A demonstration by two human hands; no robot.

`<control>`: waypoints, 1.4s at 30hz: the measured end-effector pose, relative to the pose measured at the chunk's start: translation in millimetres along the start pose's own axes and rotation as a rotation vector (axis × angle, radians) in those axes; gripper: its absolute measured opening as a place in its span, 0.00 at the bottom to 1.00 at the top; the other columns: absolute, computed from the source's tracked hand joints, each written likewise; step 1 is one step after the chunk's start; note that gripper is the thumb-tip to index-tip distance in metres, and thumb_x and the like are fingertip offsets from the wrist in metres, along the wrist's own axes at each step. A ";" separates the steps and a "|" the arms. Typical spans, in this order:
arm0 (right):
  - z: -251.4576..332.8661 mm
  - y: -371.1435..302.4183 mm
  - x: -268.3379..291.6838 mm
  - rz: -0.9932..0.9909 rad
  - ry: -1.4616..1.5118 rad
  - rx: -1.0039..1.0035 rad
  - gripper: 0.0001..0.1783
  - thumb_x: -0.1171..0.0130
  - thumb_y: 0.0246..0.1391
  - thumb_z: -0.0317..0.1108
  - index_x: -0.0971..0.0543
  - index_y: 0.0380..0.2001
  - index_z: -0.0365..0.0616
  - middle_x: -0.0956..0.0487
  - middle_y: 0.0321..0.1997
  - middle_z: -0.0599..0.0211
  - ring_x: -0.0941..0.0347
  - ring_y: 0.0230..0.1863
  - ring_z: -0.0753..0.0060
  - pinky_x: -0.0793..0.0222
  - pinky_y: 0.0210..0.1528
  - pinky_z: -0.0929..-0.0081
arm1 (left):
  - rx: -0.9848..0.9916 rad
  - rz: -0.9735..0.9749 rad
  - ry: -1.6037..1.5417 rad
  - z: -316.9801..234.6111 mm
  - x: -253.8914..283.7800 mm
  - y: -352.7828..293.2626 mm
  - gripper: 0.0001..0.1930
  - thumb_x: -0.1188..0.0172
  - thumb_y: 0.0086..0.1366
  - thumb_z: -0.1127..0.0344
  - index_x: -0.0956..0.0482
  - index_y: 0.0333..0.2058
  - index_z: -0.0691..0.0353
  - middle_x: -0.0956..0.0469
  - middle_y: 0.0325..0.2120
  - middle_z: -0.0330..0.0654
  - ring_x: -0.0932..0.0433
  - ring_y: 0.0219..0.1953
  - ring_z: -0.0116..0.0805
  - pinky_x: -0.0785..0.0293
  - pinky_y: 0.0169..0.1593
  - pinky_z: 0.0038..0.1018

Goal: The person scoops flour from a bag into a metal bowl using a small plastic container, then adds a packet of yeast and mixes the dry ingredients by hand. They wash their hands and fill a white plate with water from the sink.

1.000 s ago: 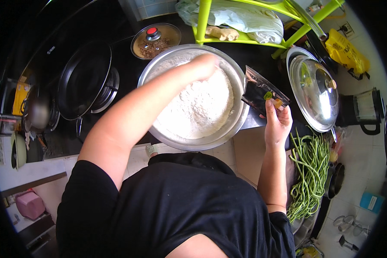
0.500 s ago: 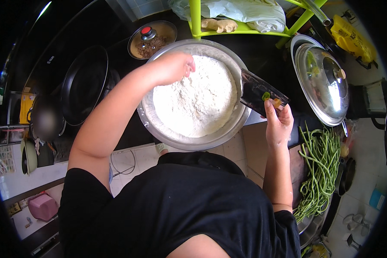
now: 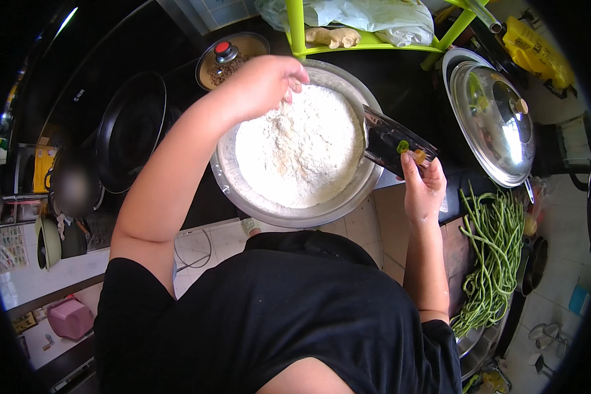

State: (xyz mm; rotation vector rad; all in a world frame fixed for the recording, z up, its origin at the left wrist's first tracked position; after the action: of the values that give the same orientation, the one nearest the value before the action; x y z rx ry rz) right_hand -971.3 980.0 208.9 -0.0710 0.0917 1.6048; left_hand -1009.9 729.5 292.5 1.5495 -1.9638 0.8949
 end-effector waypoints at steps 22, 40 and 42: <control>12.4 34.6 -61.9 -0.005 -0.020 0.217 0.28 0.49 0.47 0.23 0.42 0.54 0.42 0.38 0.54 0.58 0.39 0.53 0.68 0.37 0.48 0.74 | -0.205 -0.338 -0.373 34.1 -18.3 -43.0 0.04 0.44 0.54 0.73 0.24 0.28 0.66 0.28 0.41 0.44 0.30 0.45 0.33 0.36 0.47 0.26; -34.4 12.2 -129.4 0.505 0.000 -0.083 0.06 0.40 0.43 0.26 0.26 0.26 0.40 0.27 0.31 0.71 0.33 0.33 0.79 0.37 0.38 0.82 | -0.325 -0.451 -0.191 51.4 -28.9 -64.9 0.04 0.40 0.46 0.73 0.25 0.22 0.66 0.26 0.37 0.43 0.29 0.42 0.40 0.34 0.45 0.29; -15.8 9.7 -131.2 0.528 -0.133 0.137 0.06 0.40 0.42 0.25 0.27 0.25 0.39 0.27 0.30 0.68 0.32 0.33 0.76 0.37 0.37 0.81 | -0.321 -0.426 -0.181 51.4 -34.3 -65.1 0.04 0.40 0.46 0.74 0.26 0.22 0.66 0.26 0.37 0.43 0.29 0.42 0.40 0.34 0.45 0.29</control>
State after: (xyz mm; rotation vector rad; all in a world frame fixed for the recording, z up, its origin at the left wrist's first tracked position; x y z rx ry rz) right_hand -976.4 847.6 206.7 0.1805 0.1234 2.1202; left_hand -937.1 704.4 246.4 1.7988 -1.6869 0.2606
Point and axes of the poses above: each hand's wrist, its own y-axis towards the middle knuckle, its own x-axis out of the back of the hand, z = x × y, the point moved 10 cm from there along y, towards the middle knuckle
